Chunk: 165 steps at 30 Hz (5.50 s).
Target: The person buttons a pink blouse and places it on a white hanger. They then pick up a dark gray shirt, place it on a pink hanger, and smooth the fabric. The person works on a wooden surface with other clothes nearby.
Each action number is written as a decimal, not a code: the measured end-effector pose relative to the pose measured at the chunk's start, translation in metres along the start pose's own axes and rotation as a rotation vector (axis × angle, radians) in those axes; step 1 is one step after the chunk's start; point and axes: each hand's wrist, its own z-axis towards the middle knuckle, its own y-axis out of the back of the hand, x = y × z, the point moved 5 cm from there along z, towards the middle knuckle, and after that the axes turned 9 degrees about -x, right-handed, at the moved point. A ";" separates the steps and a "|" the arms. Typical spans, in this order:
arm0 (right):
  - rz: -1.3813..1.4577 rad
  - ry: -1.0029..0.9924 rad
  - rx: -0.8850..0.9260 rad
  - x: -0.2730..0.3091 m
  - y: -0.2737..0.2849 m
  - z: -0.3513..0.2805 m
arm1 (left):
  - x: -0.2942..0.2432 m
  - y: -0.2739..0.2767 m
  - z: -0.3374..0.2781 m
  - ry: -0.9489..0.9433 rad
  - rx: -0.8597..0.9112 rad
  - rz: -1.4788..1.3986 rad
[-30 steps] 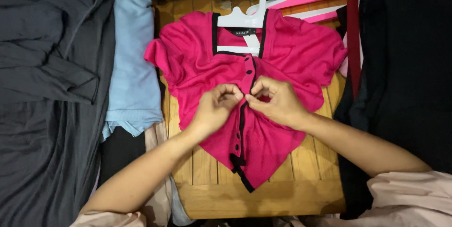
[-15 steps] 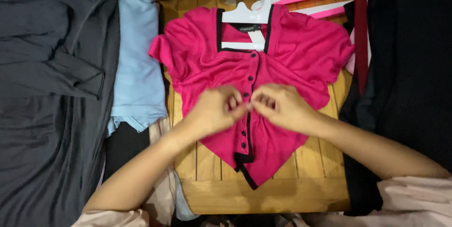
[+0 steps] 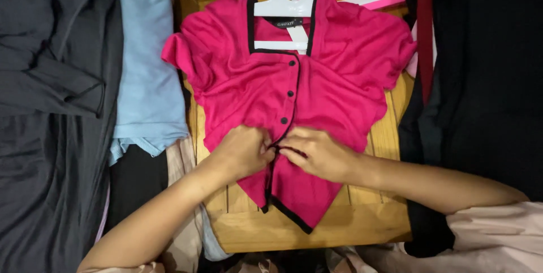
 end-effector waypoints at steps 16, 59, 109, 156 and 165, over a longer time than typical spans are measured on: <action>-0.033 -0.117 -0.084 -0.001 0.059 0.038 | -0.044 0.076 0.006 0.083 -0.169 -0.283; 0.494 -0.310 -0.444 -0.106 0.052 0.056 | -0.039 0.067 0.067 -0.292 -0.808 -0.610; -0.445 0.829 -0.430 -0.067 0.066 0.055 | 0.024 0.008 0.117 0.077 -0.064 -1.154; 0.279 -0.588 -0.622 -0.110 0.163 -0.069 | 0.030 0.115 -0.046 0.144 -0.361 -0.351; -0.179 0.011 -0.151 -0.036 0.123 -0.012 | 0.002 0.095 -0.052 -0.033 -0.468 0.252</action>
